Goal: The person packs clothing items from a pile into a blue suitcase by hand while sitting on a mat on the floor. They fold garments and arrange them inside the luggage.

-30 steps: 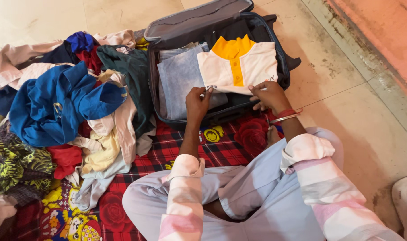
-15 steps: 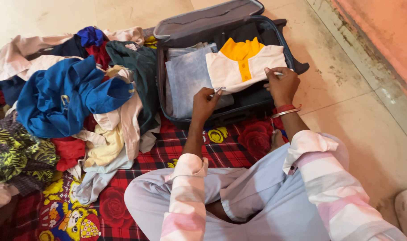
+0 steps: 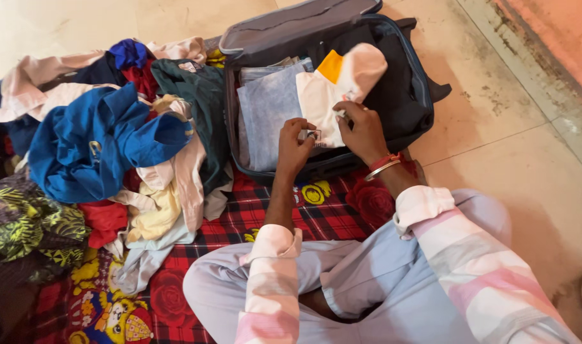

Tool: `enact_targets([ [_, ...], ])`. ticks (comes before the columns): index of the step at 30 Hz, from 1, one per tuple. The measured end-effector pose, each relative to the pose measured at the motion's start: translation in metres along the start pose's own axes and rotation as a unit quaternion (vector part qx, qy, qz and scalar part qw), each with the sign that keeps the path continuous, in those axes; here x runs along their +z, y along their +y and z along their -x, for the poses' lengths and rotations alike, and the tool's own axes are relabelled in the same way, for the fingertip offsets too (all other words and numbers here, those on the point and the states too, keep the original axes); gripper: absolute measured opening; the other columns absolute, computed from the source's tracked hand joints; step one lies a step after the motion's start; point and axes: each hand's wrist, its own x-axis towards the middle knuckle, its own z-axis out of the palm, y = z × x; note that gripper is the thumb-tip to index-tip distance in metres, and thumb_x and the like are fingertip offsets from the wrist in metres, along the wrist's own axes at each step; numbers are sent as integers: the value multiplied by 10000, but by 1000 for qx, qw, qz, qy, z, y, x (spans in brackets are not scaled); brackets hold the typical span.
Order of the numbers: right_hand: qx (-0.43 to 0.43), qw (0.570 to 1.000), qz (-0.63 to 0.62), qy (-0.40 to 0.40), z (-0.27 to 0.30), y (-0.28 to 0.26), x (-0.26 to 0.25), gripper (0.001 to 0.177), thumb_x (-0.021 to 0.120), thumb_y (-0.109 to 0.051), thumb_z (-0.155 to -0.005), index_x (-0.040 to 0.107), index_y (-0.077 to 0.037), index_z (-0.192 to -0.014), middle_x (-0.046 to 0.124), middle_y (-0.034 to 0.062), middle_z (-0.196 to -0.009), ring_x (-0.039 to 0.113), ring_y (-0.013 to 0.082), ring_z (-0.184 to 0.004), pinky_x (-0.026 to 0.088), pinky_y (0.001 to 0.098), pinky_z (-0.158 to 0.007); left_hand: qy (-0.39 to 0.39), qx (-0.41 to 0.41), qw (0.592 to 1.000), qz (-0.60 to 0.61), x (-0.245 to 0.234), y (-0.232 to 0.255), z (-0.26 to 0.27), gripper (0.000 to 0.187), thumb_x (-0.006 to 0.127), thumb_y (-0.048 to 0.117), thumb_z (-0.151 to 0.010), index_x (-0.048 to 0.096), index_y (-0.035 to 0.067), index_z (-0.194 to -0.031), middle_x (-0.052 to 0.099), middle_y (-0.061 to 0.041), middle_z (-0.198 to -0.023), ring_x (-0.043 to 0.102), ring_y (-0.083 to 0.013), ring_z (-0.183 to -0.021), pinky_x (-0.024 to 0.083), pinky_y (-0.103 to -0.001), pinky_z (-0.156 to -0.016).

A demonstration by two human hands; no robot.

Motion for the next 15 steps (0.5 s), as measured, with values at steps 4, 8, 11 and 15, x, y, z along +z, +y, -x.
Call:
enact_targets([
  [4,32,996,-59,62,11,40,6,162,753,-41,-921,693,-28,-1070,742,148,-920,760,216,-797,553,325,-683,-30,-19,998,-44,-3,4,2,202,695,112,-857,731,69,-1051,654,-126,-1193,628,-267,-1103,592,-322,-780],
  [8,143,979,-81,119,27,97,3,180,792,-62,-931,711,-34,-1089,772,93,-949,730,179,-805,550,306,-718,-42,5,992,-120,-1,11,5,340,816,244,-825,732,88,-1114,620,-152,-1244,597,-344,-1149,528,-415,-924],
  [11,368,865,-217,262,29,118,-11,310,816,-107,-918,673,-19,-1179,685,47,-907,606,154,-769,460,333,-648,-75,61,976,-194,5,17,10,437,881,278,-732,744,110,-1112,577,-164,-1325,537,-402,-1215,487,-467,-1011],
  [15,521,711,-401,248,25,107,-41,425,809,-193,-866,566,-69,-1192,716,65,-943,731,223,-851,614,415,-734,-101,43,966,-236,5,20,11,468,898,313,-699,751,148,-1111,552,-153,-1379,525,-418,-1231,487,-477,-1015],
])
